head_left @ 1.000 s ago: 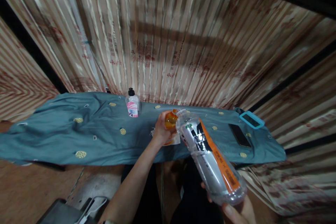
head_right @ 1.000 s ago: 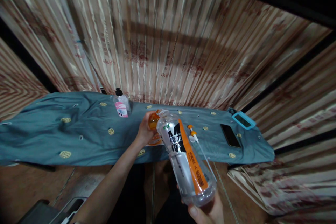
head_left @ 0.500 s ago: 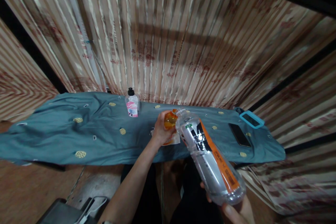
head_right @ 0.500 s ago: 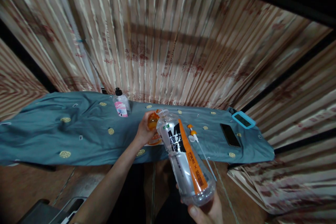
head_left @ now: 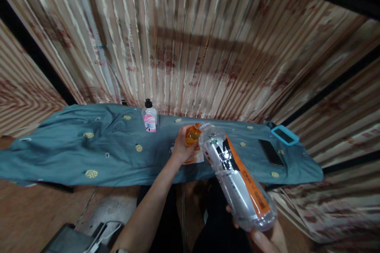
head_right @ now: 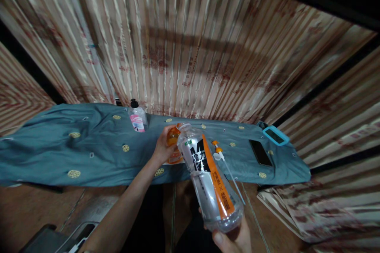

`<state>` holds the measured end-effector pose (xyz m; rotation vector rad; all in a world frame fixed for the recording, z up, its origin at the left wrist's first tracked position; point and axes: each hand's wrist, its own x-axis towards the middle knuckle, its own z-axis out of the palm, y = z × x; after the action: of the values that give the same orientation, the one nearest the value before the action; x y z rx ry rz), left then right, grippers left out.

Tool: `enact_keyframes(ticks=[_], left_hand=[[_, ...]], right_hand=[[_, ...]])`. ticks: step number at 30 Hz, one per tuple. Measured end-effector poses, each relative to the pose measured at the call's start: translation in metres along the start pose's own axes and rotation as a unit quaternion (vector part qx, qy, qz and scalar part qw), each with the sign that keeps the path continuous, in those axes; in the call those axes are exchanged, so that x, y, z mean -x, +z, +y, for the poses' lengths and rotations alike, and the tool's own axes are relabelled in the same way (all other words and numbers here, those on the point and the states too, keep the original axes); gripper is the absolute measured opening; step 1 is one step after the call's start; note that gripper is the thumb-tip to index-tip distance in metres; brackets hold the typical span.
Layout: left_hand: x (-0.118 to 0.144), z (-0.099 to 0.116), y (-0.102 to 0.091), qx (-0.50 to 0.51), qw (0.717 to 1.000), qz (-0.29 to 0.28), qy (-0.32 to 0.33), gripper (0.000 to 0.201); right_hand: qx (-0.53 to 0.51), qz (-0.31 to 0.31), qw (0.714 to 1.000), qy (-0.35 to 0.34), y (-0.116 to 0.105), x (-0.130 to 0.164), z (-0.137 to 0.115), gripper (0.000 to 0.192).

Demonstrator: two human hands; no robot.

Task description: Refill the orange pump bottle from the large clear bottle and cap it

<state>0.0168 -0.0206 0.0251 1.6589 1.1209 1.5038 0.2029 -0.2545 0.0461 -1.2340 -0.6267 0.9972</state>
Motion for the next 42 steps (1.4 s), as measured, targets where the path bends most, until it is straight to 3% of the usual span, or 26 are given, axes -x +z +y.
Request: enact_keyframes(ticks=[15, 21, 28, 42], left_hand=[[-0.0008, -0.0008, -0.0001, 0.009, 1.000, 0.000, -0.001, 0.054], [-0.0010, 0.0023, 0.0006, 0.014, 1.000, -0.003, -0.022, 0.056], [-0.0010, 0.0017, 0.0007, 0.014, 1.000, 0.005, -0.005, 0.053], [-0.0006, 0.0037, -0.0011, 0.014, 1.000, -0.007, -0.010, 0.053]], right_hand=[[0.026, 0.005, 1.000, 0.000, -0.0089, -0.0029, 0.0088, 0.063], [0.032, 0.009, 0.999, -0.001, -0.0090, -0.0043, 0.0091, 0.066], [0.038, 0.014, 0.999, -0.007, -0.0077, -0.0023, 0.0088, 0.056], [0.035, 0.027, 0.999, -0.002, -0.0034, -0.0024, 0.0060, 0.063]])
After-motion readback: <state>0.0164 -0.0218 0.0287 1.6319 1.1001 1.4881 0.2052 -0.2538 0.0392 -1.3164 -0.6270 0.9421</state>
